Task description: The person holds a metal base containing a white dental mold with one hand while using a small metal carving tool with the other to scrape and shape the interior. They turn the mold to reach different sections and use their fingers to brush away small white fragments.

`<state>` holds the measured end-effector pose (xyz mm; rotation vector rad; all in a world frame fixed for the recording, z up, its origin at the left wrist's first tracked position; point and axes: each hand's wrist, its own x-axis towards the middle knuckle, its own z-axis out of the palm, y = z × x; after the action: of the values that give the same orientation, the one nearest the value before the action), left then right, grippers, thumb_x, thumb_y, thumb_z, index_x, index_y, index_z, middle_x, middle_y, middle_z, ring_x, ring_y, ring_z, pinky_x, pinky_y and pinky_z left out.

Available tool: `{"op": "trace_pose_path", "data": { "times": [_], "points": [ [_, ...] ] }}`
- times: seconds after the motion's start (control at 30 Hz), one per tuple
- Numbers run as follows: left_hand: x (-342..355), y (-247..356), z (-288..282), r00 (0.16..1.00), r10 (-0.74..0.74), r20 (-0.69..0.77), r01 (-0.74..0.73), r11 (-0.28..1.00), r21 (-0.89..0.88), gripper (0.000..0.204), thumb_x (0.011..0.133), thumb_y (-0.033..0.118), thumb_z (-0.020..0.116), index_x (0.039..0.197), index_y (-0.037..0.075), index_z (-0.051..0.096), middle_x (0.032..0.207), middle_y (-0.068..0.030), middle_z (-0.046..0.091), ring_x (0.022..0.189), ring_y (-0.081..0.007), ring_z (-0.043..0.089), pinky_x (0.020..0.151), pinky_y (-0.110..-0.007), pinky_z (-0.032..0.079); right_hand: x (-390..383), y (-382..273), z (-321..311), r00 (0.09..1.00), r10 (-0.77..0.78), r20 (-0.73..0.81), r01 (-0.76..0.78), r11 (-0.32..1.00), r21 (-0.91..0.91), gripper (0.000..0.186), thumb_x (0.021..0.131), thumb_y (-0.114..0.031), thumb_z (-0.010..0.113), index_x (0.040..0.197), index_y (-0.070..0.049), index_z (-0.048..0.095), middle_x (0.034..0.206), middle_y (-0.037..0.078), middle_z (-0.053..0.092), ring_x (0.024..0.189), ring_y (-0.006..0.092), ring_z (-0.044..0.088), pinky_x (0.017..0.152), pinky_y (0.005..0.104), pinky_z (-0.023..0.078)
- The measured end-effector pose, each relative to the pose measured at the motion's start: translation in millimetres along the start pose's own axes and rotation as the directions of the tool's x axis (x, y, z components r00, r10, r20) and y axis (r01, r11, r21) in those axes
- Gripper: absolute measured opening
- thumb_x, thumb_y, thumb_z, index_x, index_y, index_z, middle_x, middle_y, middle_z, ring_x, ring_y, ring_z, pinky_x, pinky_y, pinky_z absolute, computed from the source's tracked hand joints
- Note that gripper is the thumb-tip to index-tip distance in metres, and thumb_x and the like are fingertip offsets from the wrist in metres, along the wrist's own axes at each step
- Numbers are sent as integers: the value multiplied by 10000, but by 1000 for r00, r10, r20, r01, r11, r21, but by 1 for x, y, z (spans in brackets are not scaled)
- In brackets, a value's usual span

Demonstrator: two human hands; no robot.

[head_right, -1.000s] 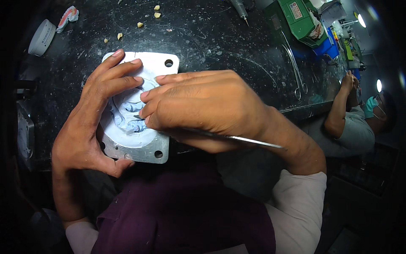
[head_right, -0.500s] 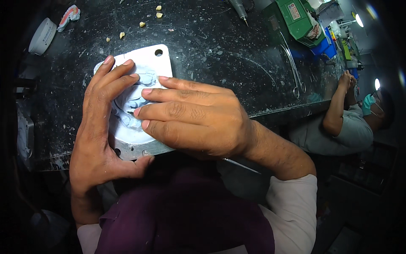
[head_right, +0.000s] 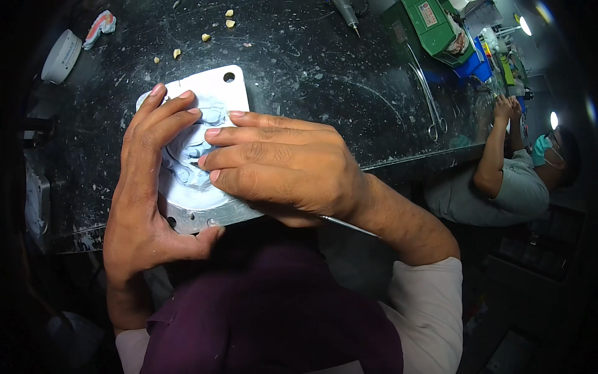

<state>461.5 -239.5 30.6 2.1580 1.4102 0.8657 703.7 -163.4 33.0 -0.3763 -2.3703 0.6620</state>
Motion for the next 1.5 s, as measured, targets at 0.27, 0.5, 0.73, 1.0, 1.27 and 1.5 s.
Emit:
{"op": "trace_pose_path", "data": {
  "times": [0.27, 0.5, 0.73, 1.0, 1.27, 1.5],
  "points": [
    [2, -3, -5, 999, 28, 25, -29, 999, 29, 1060, 533, 366, 884, 1492, 68, 547, 1566, -157, 538, 1600, -433, 288, 1287, -597, 256, 1, 13, -7, 994, -98, 57, 99, 995, -10, 270, 897, -163, 818, 1150, -84, 767, 1168, 123, 808, 1180, 321, 759, 1079, 513, 575],
    [4, -6, -6, 997, 61, 51, -62, 998, 15, 1111, 504, 418, 937, 1489, 78, 552, 1557, -156, 544, 1601, -431, 290, 1285, -604, 254, 1, 12, -12, 995, -89, 40, 88, 996, 31, 184, 846, -58, 822, 1019, -55, 759, 1107, 82, 798, 1121, 248, 777, 1049, 435, 614],
    [6, -8, -12, 993, 59, 98, -59, 998, -9, 1122, 492, 415, 972, 1481, 81, 559, 1548, -158, 552, 1597, -450, 289, 1281, -630, 249, 3, 8, -30, 987, 29, 156, -61, 977, 205, 194, 854, -10, 810, 1021, -54, 722, 1117, 84, 789, 1180, 265, 755, 1073, 423, 599],
    [7, -9, -11, 991, 77, 109, -76, 997, -11, 1142, 467, 407, 989, 1477, 86, 562, 1542, -164, 558, 1594, -459, 291, 1279, -632, 251, 5, 11, -33, 984, 17, 175, -49, 983, 179, 194, 834, -26, 808, 1010, -55, 729, 1119, 85, 794, 1158, 270, 764, 1066, 417, 609],
    [8, -10, -14, 988, 89, 126, -83, 995, -52, 1108, 476, 401, 981, 1461, 86, 583, 1539, -164, 563, 1604, -439, 283, 1281, -607, 248, 4, 16, -46, 973, -13, 229, -24, 987, 159, 291, 777, -1, 814, 1050, -57, 732, 1151, 105, 793, 1178, 285, 758, 1019, 410, 627],
    [10, -13, -19, 980, 112, 164, -103, 993, -63, 1115, 485, 407, 978, 1472, 79, 575, 1547, -170, 555, 1605, -444, 279, 1287, -600, 228, 7, 14, -39, 969, -157, 191, 164, 986, -21, 140, 902, -156, 728, 1017, -78, 746, 1127, 75, 791, 1101, 264, 779, 923, 370, 658]
  ]
}}
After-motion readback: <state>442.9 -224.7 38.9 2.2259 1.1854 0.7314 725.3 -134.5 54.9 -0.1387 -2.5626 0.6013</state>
